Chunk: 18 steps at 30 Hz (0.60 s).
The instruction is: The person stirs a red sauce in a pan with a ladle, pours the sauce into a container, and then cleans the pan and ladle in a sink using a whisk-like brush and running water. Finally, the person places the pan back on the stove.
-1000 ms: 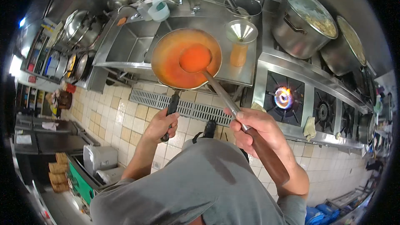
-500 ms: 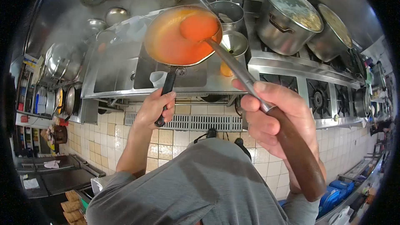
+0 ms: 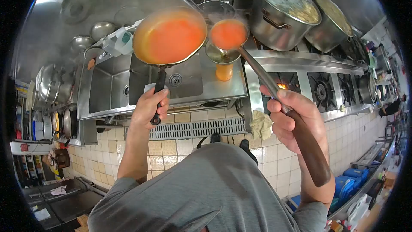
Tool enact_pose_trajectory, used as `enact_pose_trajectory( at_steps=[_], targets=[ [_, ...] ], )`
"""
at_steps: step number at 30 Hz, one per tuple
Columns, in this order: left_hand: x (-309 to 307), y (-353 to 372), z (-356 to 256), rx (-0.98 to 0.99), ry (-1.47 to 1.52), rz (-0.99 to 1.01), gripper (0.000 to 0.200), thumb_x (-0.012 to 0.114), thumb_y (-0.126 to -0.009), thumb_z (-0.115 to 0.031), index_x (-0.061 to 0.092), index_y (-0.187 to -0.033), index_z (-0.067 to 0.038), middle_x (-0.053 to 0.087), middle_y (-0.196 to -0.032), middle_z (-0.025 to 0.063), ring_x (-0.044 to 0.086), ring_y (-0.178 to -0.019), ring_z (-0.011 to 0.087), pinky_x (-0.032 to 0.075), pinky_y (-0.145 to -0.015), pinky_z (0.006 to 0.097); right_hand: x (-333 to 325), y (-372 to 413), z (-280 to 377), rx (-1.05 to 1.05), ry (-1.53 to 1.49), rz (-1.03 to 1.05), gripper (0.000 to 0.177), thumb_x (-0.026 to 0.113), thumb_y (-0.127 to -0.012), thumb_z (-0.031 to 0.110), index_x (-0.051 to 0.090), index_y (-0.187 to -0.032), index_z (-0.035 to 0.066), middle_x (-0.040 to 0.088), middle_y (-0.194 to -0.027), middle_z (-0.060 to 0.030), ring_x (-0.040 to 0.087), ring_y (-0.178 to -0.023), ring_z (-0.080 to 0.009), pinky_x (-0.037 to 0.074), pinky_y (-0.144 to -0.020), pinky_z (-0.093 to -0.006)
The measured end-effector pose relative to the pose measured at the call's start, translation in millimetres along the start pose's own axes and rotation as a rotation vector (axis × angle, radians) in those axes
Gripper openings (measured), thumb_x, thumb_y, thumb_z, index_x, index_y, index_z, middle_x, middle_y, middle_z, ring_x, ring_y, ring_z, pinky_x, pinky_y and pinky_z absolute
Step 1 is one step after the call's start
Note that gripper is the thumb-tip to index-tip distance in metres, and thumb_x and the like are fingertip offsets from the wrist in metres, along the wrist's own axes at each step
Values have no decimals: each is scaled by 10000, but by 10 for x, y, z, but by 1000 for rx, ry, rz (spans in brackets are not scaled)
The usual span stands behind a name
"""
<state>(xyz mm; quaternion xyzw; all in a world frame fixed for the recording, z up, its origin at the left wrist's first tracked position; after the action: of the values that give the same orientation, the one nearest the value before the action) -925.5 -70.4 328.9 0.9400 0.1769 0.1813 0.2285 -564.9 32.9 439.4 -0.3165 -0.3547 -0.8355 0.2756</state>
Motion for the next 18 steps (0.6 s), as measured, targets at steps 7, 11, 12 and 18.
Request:
enact_pose_trajectory(
  at_steps=[7,11,12,18],
  targets=[
    [-49,-13,-55,-8,23,-40,170,604,-1008,-184,457,-956,-118,461,-708,-16,430,-506,72,362,-410,265,-183,-125,-95,-46,191,-140,380,602,-985,210,564,-1268,-41,598,-864,-38,505,-519,-57,368,-386,-218],
    [-53,24,-89,19,-18,-51,192,600,-1003,-179,465,-908,-81,482,-712,-4,444,-499,78,395,-415,282,-143,-156,-142,-73,276,-204,385,616,-974,198,565,-1285,-23,611,-854,-53,520,-512,-81,379,-397,-223],
    [-56,32,-90,24,-34,-54,191,593,-1006,-178,465,-906,-77,482,-709,-2,441,-495,80,394,-413,283,-167,-159,-148,-74,275,-204,385,616,-974,198,565,-1285,-23,611,-854,-53,520,-512,-81,379,-397,-223],
    [-31,81,-119,30,-99,-54,208,568,-1012,-172,457,-872,-66,468,-666,8,432,-476,88,395,-405,288,-227,-181,-206,-67,355,-179,341,612,-977,188,601,-1265,5,622,-846,-48,534,-498,-100,407,-411,-236]
  ],
)
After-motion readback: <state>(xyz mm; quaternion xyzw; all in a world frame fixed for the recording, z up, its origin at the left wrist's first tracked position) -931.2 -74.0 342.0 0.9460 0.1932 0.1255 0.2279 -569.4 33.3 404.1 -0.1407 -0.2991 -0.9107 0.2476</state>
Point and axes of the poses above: each hand's wrist, its own y-axis away from the middle knuckle, its own x-axis out of the palm, z = x × y, the point moved 1 cm from there along -y, towards the middle knuckle
